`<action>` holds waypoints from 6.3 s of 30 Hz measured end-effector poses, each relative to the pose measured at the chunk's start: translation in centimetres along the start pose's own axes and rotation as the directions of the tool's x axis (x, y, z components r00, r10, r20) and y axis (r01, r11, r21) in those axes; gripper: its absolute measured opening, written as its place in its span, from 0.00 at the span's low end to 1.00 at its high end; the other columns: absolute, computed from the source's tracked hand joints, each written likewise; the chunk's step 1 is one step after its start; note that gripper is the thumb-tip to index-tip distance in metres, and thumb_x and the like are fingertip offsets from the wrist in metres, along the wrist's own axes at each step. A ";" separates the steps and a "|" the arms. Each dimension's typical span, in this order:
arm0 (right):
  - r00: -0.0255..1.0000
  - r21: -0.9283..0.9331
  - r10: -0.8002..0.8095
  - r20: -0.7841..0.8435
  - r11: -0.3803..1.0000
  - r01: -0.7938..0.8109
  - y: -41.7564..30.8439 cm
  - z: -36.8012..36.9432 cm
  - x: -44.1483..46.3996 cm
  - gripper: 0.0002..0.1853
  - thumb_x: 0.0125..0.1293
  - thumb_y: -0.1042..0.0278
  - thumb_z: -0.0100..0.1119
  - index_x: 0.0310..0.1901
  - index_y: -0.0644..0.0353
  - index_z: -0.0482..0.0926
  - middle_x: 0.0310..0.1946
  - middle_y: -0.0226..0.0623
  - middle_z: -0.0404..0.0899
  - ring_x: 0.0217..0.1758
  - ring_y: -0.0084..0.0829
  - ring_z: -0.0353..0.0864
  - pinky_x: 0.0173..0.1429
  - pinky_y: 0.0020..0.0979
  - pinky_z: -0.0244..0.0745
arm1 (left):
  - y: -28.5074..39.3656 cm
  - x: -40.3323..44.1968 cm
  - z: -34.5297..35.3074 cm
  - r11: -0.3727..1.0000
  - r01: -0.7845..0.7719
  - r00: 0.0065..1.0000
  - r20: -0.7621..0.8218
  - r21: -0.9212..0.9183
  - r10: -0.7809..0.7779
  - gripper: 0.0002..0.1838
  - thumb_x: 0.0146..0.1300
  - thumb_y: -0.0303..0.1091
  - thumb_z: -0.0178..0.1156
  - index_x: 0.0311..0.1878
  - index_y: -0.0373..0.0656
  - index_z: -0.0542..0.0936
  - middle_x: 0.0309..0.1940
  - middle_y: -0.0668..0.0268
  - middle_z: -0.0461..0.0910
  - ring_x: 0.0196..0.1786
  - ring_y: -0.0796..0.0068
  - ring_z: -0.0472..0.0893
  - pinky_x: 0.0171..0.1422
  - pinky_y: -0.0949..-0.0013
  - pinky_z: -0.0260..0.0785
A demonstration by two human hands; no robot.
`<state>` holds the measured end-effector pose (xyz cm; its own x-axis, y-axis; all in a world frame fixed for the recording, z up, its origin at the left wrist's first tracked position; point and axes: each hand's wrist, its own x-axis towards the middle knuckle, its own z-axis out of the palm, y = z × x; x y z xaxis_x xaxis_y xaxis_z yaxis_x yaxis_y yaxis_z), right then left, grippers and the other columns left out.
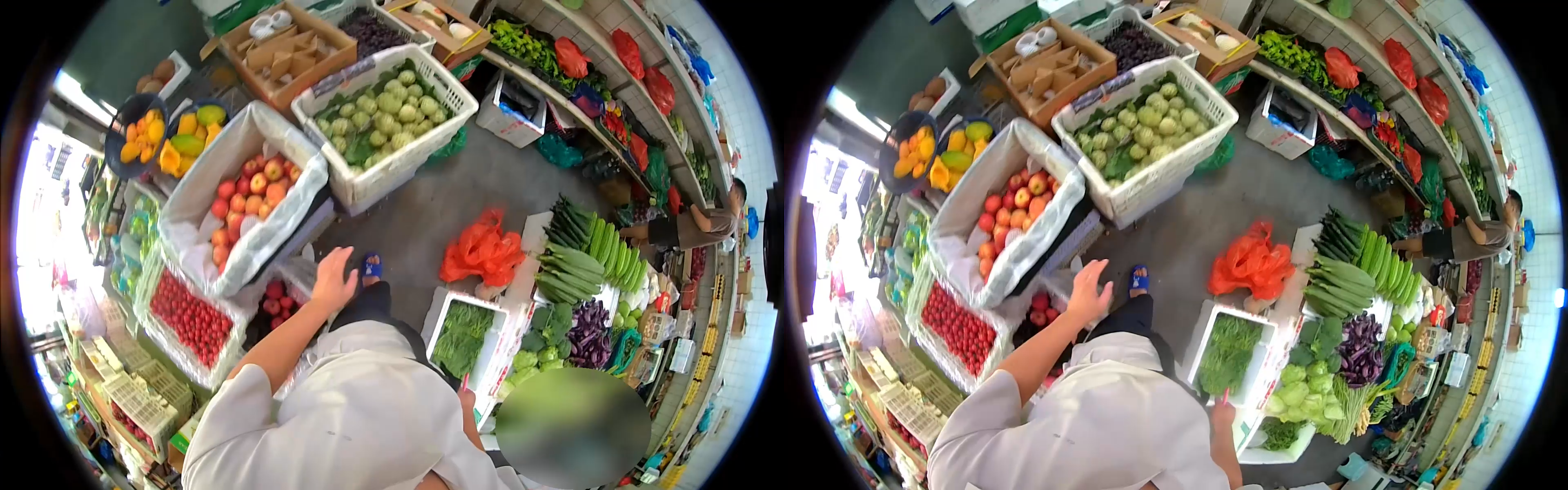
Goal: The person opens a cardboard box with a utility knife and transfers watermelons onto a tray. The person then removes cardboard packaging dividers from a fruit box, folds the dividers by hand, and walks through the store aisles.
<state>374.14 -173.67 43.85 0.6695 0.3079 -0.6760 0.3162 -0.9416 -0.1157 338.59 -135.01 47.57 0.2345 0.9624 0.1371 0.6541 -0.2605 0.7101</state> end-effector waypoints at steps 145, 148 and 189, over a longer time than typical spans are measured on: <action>0.759 0.902 -0.646 0.074 -0.281 -0.327 -72.4 -30.3 17.3 0.26 0.76 0.49 0.46 0.69 0.53 0.64 0.34 0.29 0.69 0.24 0.21 0.60 0.27 0.30 0.60 | -45.5 87.5 -14.1 0.672 0.728 0.685 -0.092 0.136 -0.723 0.37 0.61 0.57 0.66 0.61 0.33 0.80 0.42 0.54 0.87 0.42 0.66 0.86 0.47 0.65 0.77; 0.728 0.885 -0.682 0.070 -0.294 -0.360 -71.0 -29.5 18.2 0.17 0.76 0.49 0.46 0.54 0.52 0.71 0.34 0.29 0.69 0.24 0.21 0.60 0.27 0.31 0.61 | -39.7 85.4 -15.4 0.672 0.720 0.684 0.015 -0.173 -0.729 0.25 0.63 0.50 0.66 0.51 0.36 0.85 0.33 0.61 0.87 0.31 0.71 0.85 0.37 0.64 0.76; 0.709 0.966 -0.657 0.257 0.161 -0.201 -71.0 -32.7 18.1 0.34 0.65 0.60 0.63 0.71 0.60 0.66 0.57 0.31 0.78 0.55 0.24 0.81 0.59 0.30 0.78 | 19.9 64.7 10.5 0.720 -0.066 0.814 0.380 -0.691 0.439 0.25 0.52 0.24 0.66 0.57 0.41 0.80 0.57 0.62 0.75 0.60 0.63 0.73 0.59 0.68 0.71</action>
<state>385.82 -96.81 63.58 0.0940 0.8017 -0.5902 -0.7329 -0.3455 -0.5861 374.32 -78.76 63.29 0.7514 0.6399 0.1611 -0.0418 -0.1975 0.9794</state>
